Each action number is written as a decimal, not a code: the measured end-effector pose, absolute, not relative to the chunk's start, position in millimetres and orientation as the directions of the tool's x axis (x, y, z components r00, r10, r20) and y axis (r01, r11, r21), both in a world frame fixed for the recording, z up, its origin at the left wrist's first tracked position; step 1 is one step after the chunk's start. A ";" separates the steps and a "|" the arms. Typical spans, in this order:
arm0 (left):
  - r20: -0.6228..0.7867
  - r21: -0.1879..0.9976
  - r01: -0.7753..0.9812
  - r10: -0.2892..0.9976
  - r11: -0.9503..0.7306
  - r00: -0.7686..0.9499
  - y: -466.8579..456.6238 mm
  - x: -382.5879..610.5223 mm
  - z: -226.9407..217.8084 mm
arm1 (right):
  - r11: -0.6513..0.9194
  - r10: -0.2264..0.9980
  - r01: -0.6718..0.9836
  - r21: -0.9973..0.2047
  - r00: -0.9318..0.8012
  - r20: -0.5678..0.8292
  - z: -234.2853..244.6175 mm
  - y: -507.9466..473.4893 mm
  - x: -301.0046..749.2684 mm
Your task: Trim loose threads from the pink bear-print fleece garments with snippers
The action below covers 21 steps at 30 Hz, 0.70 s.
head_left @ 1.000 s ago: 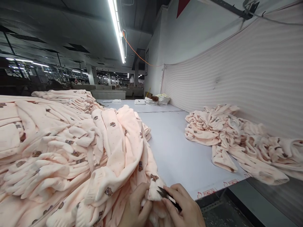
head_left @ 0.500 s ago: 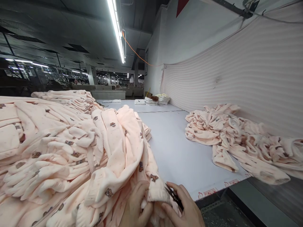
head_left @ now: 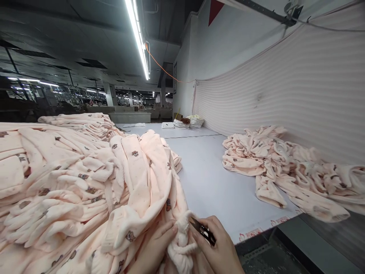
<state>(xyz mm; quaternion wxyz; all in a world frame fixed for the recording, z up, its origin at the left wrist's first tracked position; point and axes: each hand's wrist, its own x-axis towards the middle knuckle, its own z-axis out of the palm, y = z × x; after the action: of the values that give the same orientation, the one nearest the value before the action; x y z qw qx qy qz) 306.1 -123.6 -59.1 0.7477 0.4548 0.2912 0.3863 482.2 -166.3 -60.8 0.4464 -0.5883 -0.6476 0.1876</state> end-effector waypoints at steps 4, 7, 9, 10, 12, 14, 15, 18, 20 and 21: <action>-0.112 0.822 -0.430 0.847 0.373 0.519 -129.6 310.2 -48.3 | 0.282 0.908 0.659 -0.697 0.052 0.416 -56.8 -175.9 479.6; -0.119 0.806 -0.458 0.860 0.375 0.495 -133.5 311.7 -39.5 | 0.249 0.917 0.689 -0.681 0.059 0.395 -52.0 -174.6 476.7; -0.121 0.803 -0.461 0.860 0.378 0.496 -134.3 310.7 -36.8 | 0.241 0.932 0.675 -0.698 0.039 0.360 -49.0 -172.7 475.5; -0.117 0.801 -0.463 0.857 0.380 0.501 -134.2 309.9 -36.2 | 0.250 0.935 0.666 -0.703 0.024 0.355 -48.0 -172.0 475.2; -0.112 0.794 -0.470 0.853 0.385 0.510 -133.9 308.9 -35.6 | 0.281 0.927 0.660 -0.697 0.002 0.375 -47.1 -171.5 475.2; -0.115 0.789 -0.478 0.857 0.386 0.502 -133.9 309.0 -34.9 | 0.291 0.916 0.668 -0.685 0.011 0.400 -47.6 -171.8 475.7; -0.121 0.790 -0.474 0.856 0.389 0.503 -134.2 309.5 -34.4 | 0.285 0.915 0.669 -0.686 0.024 0.403 -48.2 -172.0 475.9; -0.138 0.802 -0.452 0.857 0.390 0.496 -135.1 311.9 -34.2 | 0.264 0.923 0.630 -0.730 0.055 0.380 -49.9 -172.7 474.4; -0.140 0.820 -0.433 0.864 0.375 0.483 -134.6 312.7 -36.5 | 0.262 0.928 0.589 -0.765 0.065 0.368 -50.0 -172.3 471.3; -0.133 0.837 -0.415 0.869 0.357 0.477 -133.6 312.4 -37.9 | 0.264 0.930 0.572 -0.777 0.063 0.362 -49.7 -171.5 469.9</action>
<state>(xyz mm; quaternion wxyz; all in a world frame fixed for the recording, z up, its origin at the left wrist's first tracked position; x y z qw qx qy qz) 312.4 -133.6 -37.9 0.7689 0.3839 0.2952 0.4175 469.9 -171.5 -49.7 0.4502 -0.5733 -0.6551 0.1987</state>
